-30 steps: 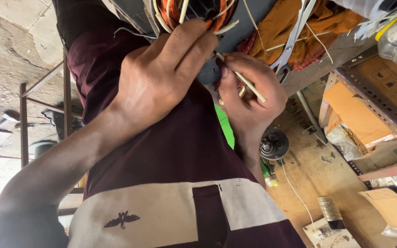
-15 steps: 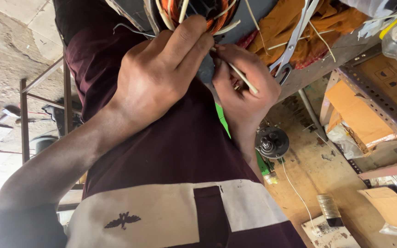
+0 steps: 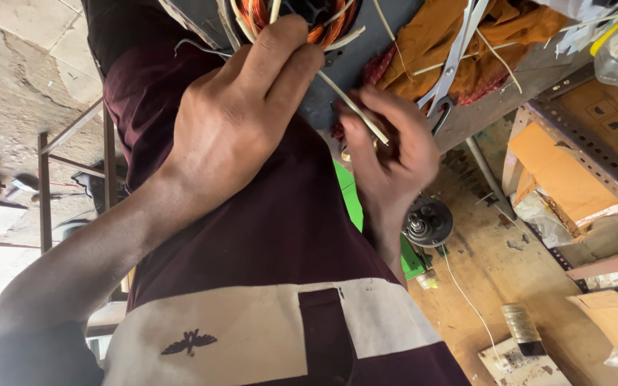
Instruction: The person strips insulation from white wires using shears, twists the exposed copper strands, and inserts them into a cylindrical component with orange windings. The person repeats this process for multiple wires, cutting excess insulation and arranging the wires within the component.
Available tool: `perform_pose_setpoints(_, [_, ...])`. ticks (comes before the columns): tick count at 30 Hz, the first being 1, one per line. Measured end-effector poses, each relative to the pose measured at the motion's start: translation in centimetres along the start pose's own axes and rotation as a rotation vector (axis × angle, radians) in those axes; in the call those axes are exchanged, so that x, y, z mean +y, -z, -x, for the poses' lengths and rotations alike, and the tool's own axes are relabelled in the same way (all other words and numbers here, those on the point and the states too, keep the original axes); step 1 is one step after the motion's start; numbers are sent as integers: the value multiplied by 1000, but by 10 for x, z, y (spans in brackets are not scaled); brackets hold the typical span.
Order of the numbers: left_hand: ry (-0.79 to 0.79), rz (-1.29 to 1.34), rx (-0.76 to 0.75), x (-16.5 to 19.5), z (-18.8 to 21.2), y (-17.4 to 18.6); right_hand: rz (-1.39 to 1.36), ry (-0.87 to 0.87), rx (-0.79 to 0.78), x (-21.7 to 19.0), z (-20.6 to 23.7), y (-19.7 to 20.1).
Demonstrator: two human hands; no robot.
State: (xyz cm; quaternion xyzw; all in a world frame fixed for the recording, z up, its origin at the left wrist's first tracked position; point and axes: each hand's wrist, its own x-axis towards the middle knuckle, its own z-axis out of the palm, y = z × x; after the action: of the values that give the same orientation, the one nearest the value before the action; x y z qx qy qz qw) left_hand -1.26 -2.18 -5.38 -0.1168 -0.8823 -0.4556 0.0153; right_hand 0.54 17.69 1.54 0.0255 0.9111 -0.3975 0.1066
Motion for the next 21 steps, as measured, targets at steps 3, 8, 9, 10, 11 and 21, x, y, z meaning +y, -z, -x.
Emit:
perform_pose_setpoints(3, [7,-14,1,0,1,-2,-27,151,76,-5,-4,5])
perform_pose_setpoints(8, [-4,-22,0,-1,4,-3,-41,153,159,-13,6,11])
perform_pose_setpoints(9, [-5,-22,2,-1,4,-3,-51,125,176,-14,12,11])
perform_pose_setpoints(10, [-7,-22,3,-1,4,-3,-47,142,156,-11,14,12])
perform_pose_setpoints(11, [-8,-20,5,-1,3,-3,-37,158,143,-9,17,12])
perform_pose_setpoints(21, [-1,-29,26,-1,3,-5,16,161,154,-9,15,7])
